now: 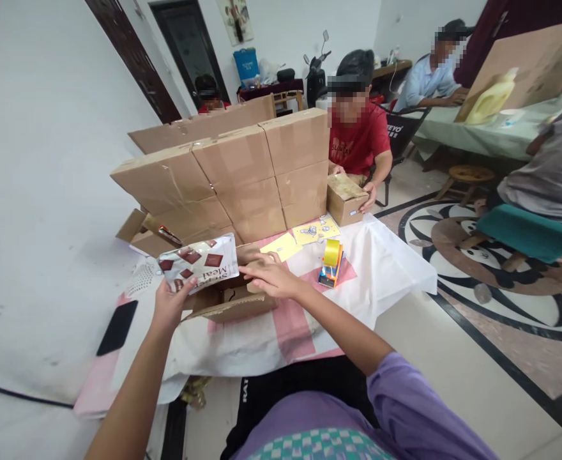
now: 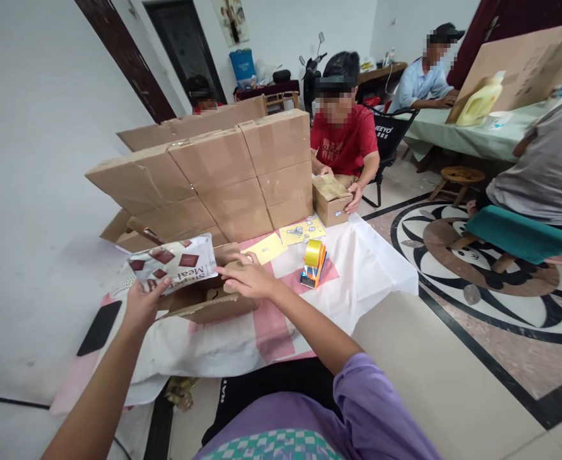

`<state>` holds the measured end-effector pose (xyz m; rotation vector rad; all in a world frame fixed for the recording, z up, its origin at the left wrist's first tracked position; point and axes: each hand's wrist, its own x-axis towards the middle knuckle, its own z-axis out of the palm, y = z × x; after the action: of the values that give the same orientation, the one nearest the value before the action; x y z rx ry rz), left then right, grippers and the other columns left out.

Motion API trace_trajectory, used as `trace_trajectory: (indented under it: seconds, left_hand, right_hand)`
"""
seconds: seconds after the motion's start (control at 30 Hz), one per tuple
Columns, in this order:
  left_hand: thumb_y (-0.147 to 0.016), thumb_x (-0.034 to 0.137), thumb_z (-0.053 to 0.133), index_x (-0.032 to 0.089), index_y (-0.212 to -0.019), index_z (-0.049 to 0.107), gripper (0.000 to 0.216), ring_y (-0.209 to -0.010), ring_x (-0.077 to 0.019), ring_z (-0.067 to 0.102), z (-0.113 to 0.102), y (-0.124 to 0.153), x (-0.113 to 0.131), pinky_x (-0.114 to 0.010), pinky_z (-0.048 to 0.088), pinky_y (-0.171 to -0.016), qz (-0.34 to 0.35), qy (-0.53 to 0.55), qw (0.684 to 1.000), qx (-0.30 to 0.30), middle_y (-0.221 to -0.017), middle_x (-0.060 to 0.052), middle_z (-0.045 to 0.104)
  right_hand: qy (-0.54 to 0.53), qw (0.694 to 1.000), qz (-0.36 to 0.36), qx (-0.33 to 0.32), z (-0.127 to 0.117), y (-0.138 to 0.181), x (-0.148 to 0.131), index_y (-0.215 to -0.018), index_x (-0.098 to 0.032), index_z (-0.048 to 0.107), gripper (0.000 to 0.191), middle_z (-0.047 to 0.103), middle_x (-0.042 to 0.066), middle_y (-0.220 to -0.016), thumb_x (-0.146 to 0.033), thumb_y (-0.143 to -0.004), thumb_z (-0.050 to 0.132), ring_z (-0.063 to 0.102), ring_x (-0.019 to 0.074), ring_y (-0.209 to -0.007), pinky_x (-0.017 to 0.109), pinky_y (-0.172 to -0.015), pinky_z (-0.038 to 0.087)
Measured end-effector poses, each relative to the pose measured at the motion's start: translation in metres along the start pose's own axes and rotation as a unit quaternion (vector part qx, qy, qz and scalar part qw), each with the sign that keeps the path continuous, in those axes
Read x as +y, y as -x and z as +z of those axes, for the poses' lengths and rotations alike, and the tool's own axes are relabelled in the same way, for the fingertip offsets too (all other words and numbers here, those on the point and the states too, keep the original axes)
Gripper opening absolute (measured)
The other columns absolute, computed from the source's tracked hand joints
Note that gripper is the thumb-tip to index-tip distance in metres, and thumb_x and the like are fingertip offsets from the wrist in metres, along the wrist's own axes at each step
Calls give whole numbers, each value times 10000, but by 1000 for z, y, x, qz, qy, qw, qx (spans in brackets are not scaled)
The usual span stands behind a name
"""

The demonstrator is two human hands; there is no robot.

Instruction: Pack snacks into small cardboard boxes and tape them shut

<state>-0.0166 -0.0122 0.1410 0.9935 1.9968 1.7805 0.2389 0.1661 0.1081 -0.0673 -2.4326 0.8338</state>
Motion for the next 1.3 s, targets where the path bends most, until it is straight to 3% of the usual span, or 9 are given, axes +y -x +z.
trace_trajectory:
  seconds: [0.1,0.27,0.4,0.47,0.57,0.7,0.9,1.0,1.3]
  left_hand:
    - [-672,510,850,202,-1182,636,633,-1034,-243,694,7,-1,-4,-382,556,-972,-6,-5,1000,-8,-1150,-84,717]
    - [-624,580,847,161,-1194,600,750,-941,-249,714,15,0,-12,-402,584,-883,-32,-18,999,-34,-1092,-109,733]
    - [-604,629,831,157,-1212,608,801,-1024,-310,697,18,-4,-6,-447,558,-916,-23,-95,989,-108,-1119,-132,730]
    - [-629,653,800,187,-1250,624,796,-1206,-372,614,22,-9,2,-505,480,-1019,49,-246,949,-193,-1239,-153,695]
    - [-707,662,745,261,-1358,596,779,-1415,-406,412,31,-17,16,-550,311,-1129,181,-433,836,-286,-1464,-144,570]
    - [-869,592,616,289,-1327,626,549,-1303,-332,521,39,-23,25,-457,324,-1053,206,-478,789,-326,-1386,-94,641]
    - [-922,368,551,278,-1289,653,391,-1200,-292,570,46,-22,21,-394,346,-921,200,-517,750,-362,-1301,-86,668]
    - [-934,345,530,272,-1078,733,259,-1092,-268,590,48,-19,22,-396,336,-902,213,-522,736,-375,-1133,-67,698]
    - [-988,432,444,290,-1022,738,328,-1022,-230,630,46,-18,18,-359,363,-856,211,-481,753,-397,-1081,-30,725]
  right_hand:
    - [35,997,-45,-47,-17,-10,-7,-1181,-239,713,435,725,72,-1017,-451,-1043,359,464,326,-1245,549,-1115,266]
    - [-34,984,14,175,-10,22,0,-984,-213,618,235,650,77,-944,-406,-981,483,499,269,-990,445,-917,422]
    - [-87,962,42,255,4,43,5,-922,-226,551,110,607,55,-897,-330,-950,528,515,242,-919,393,-835,449]
    - [-92,958,42,268,7,44,6,-927,-228,549,79,611,58,-914,-305,-942,537,524,240,-925,392,-843,454]
    - [-87,956,48,276,8,43,7,-925,-231,549,54,617,58,-912,-282,-937,535,540,239,-923,391,-840,463]
    - [-80,956,56,278,10,45,9,-941,-230,554,28,623,59,-925,-249,-925,543,558,237,-928,394,-848,480]
    - [-122,941,68,309,20,52,8,-1181,-218,550,288,594,112,-1175,-196,-893,555,573,258,-1164,437,-1003,491]
    - [-129,927,66,345,25,51,7,-1319,-228,479,462,508,145,-1342,-188,-870,582,504,275,-1305,454,-1061,481]
    - [-152,922,75,348,30,49,6,-1497,-270,338,680,370,147,-1541,-169,-871,584,417,278,-1430,464,-1122,469]
